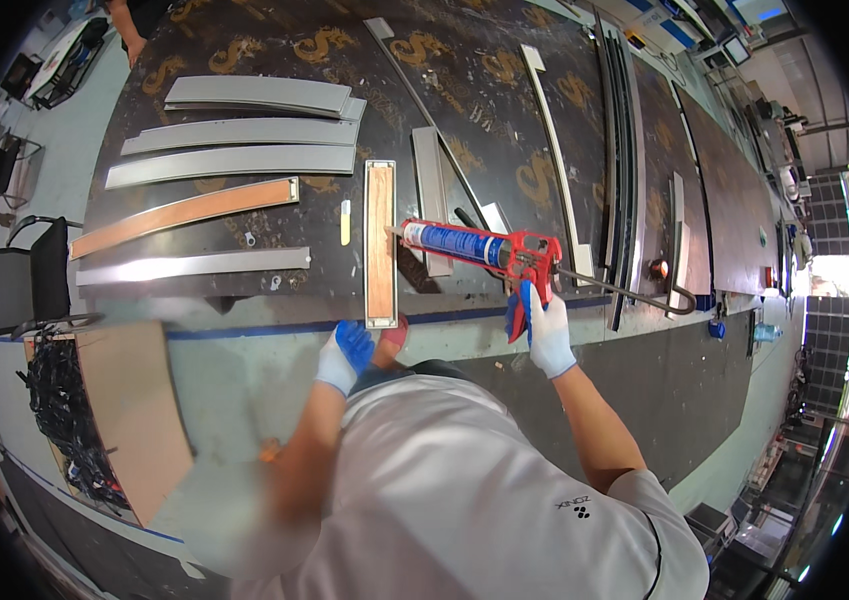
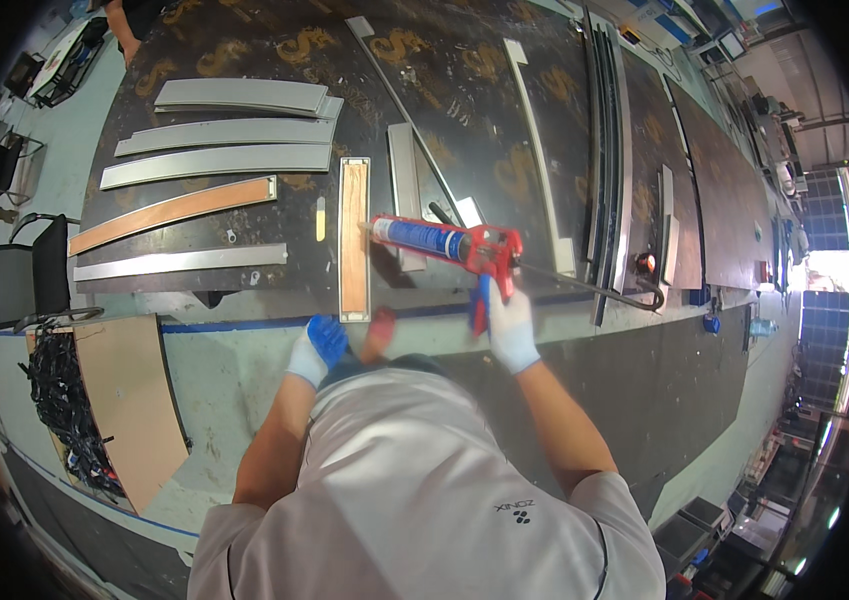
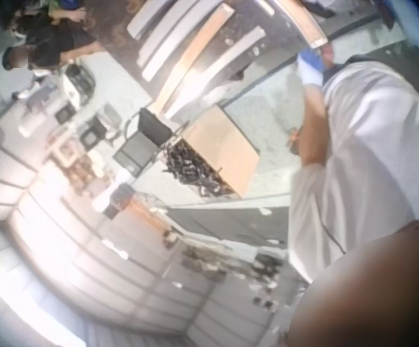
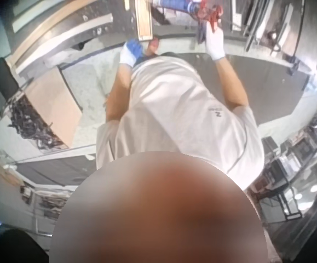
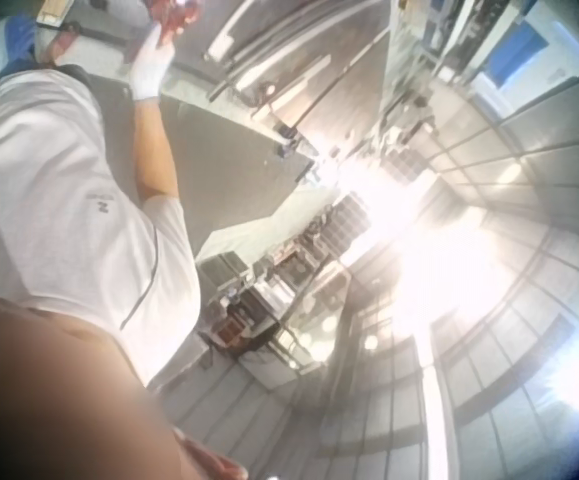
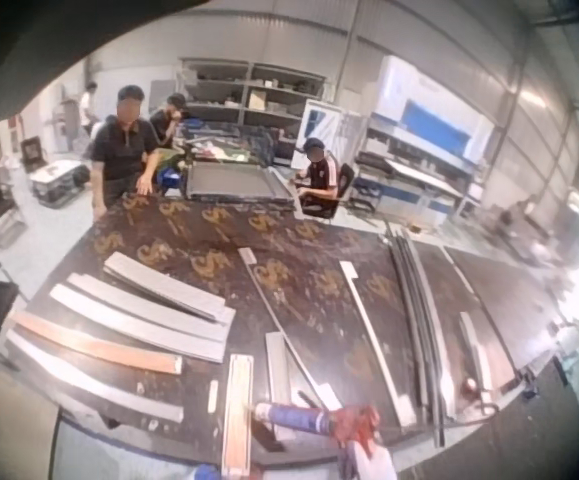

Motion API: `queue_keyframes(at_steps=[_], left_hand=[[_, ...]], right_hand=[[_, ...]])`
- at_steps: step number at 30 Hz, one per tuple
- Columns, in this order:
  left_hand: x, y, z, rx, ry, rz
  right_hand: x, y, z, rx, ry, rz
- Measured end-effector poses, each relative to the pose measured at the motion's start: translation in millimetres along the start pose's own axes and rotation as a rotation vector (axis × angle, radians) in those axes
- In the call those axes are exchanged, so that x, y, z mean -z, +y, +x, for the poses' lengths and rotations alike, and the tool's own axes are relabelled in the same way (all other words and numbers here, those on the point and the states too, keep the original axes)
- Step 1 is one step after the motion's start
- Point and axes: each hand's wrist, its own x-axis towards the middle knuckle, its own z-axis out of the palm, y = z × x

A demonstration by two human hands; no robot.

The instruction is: The person uses a caulking gun to apply adhesive along the edges of several metal strips laid on a workbench. They repeatedly pick up strips, apply adhesive, and place them back down while coworkers stand nearby.

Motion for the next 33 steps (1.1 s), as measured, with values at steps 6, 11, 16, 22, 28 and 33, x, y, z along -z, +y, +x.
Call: queue_keyframes(at_steps=[6, 11, 16, 22, 28, 33], left_hand=[[10, 5, 14, 0.026, -0.06, 0.012], [11, 9, 20, 0.055, -0.074, 0.039], [17, 13, 28, 0.054, -0.076, 0.106], [19, 14, 38, 0.084, -0.097, 0.107], [18, 16, 35, 0.092, -0.216, 0.067], [21, 14, 33, 0.088, -0.189, 0.049]], right_hand=[[6, 23, -76, -0.059, 0.089, -0.122], [18, 46, -126, -0.034, 0.092, -0.554], [7, 54, -158, 0.134, 0.093, -0.536], [-4, 44, -172, 0.088, 0.025, -0.565], [-11, 44, -149, 0.167, 0.026, -0.671], [-21, 36, -105, 0.116, 0.033, -0.519]])
